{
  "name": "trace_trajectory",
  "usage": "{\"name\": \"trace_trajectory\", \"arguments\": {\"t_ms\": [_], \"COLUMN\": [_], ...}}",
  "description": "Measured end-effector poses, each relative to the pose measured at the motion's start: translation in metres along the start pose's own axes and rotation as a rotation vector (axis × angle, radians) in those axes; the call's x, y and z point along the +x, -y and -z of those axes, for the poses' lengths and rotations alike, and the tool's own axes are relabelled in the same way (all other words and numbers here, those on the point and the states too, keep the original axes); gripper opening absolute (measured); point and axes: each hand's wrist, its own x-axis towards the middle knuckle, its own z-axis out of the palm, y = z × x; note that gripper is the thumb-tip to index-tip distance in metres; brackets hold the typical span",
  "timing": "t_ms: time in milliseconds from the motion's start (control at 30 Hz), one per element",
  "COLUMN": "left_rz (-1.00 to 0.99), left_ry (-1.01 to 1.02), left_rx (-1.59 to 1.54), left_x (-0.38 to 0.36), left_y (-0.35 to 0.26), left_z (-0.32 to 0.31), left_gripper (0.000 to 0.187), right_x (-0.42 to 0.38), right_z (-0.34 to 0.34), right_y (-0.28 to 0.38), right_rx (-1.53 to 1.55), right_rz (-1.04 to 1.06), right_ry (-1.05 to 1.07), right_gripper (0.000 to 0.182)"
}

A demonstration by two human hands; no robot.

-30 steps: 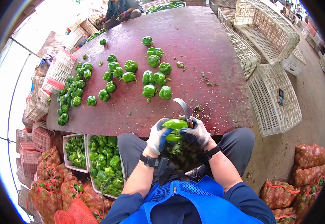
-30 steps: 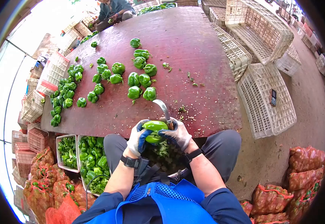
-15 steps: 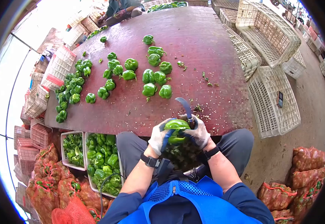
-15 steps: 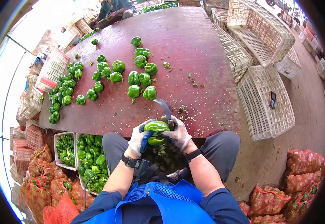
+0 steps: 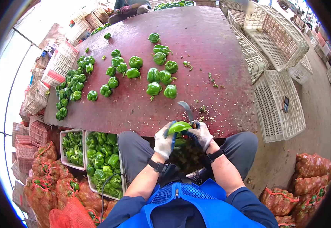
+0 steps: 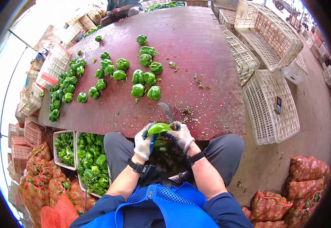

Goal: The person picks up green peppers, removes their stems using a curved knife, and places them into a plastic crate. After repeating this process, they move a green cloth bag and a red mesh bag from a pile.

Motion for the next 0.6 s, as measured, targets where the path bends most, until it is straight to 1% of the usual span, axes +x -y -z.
{"name": "trace_trajectory", "arguments": {"t_ms": [33,67,100,133,167,200,233,267,300,333,367,400,433,500,567,600], "left_rz": [-0.081,-0.08,-0.175,-0.267,-0.268,-0.22,-0.176,-0.136,-0.143,0.01,0.159,0.142,0.149,0.128,0.045,0.047], "left_ry": [-0.014,-0.013,0.004,0.022,-0.015,-0.005,-0.005,-0.001,-0.019,0.004,0.026,0.009,0.05,0.027,-0.056,-0.075], "left_rx": [0.155,0.156,0.357,0.556,0.476,0.387,0.296,0.159,0.158,-0.121,-0.4,-0.381,-0.414,-0.544,-0.558,-0.513], "left_x": [0.0,0.0,0.0,-0.001,0.0,0.003,0.007,0.014,0.016,0.019,0.019,0.018,0.017,0.013,0.016,0.01], "left_y": [0.002,0.004,-0.002,-0.004,-0.001,-0.003,-0.007,0.001,-0.002,-0.007,-0.011,-0.014,-0.031,-0.053,-0.057,-0.074], "left_z": [0.001,0.004,0.008,0.009,0.01,0.01,0.01,0.014,0.016,0.018,0.023,0.029,0.034,0.052,0.085,0.104], "left_gripper": [0.031,0.031,0.033,0.034,0.034,0.034,0.034,0.036,0.036,0.037,0.038,0.04,0.038,0.038,0.039,0.039], "right_x": [0.0,0.001,0.003,0.004,0.004,0.007,0.007,0.01,0.009,0.008,0.005,0.004,0.008,0.003,0.0,-0.004], "right_z": [0.001,0.002,0.003,0.004,0.005,0.008,0.01,0.012,0.009,0.008,0.004,0.005,0.005,-0.001,-0.005,-0.009], "right_y": [0.0,0.0,0.001,0.0,-0.002,-0.009,-0.016,-0.021,-0.02,-0.018,-0.017,-0.023,-0.027,-0.023,-0.011,-0.005], "right_rx": [-0.119,-0.237,-0.236,-0.506,-0.772,-0.585,-0.587,-0.417,-0.244,-0.174,-0.07,-0.125,-0.181,-0.126,-0.298,-0.259], "right_rz": [0.002,0.004,0.003,0.026,0.048,0.058,0.059,0.069,0.075,0.068,-0.009,0.028,0.076,0.061,0.024,-0.026], "right_ry": [0.021,0.041,0.041,-0.015,-0.076,-0.037,-0.034,-0.026,-0.013,-0.002,0.007,0.005,0.022,0.07,0.096,0.104], "right_gripper": [0.028,0.026,0.026,0.025,0.024,0.027,0.027,0.027,0.027,0.025,0.021,0.019,0.018,0.013,0.008,0.007]}}
